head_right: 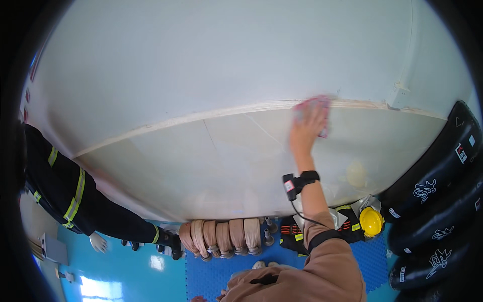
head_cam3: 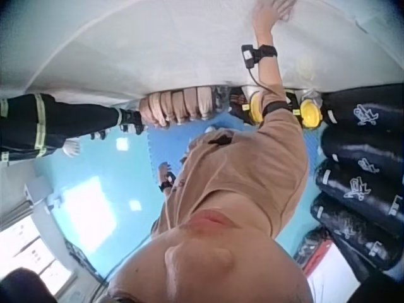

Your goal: The user is wiping a white wall using a pink cloth.

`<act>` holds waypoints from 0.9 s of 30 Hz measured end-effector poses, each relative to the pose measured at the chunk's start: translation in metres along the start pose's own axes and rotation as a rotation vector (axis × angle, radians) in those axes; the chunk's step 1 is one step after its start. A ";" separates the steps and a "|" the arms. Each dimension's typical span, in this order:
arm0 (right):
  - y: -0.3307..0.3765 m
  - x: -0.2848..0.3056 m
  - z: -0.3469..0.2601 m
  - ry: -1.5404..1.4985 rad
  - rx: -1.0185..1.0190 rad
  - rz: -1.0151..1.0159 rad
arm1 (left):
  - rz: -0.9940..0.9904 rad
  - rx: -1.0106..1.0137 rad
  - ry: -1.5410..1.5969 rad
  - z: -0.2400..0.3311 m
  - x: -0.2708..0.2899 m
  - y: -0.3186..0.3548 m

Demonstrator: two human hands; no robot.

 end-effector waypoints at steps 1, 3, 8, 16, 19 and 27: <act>-0.007 0.003 0.025 0.024 -0.121 0.063 | -0.004 -0.007 -0.013 0.004 0.001 -0.005; -0.020 0.010 0.057 -0.112 -0.267 0.133 | -0.016 -0.013 -0.030 0.011 0.000 -0.012; -0.022 0.000 0.076 -0.106 -0.516 0.140 | -0.101 -0.002 -0.020 0.024 -0.018 -0.021; 0.034 -0.021 -0.080 -0.154 -0.073 -0.091 | -0.233 0.017 -0.104 0.070 -0.045 -0.048; 0.057 -0.024 -0.138 -0.222 0.213 -0.334 | -0.278 0.012 -0.151 0.086 -0.053 -0.062; 0.066 -0.030 -0.133 -0.227 0.400 -0.339 | -0.317 0.000 -0.242 0.124 -0.060 -0.084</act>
Point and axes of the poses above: each hand's wrist, its own y-axis away from the middle knuckle, its own x-axis out of the back of the hand, z = x × y, the point moved 6 cm from there along -y, towards the middle knuckle, and after that the axes turned 4 degrees about y, right-handed, at the moved point
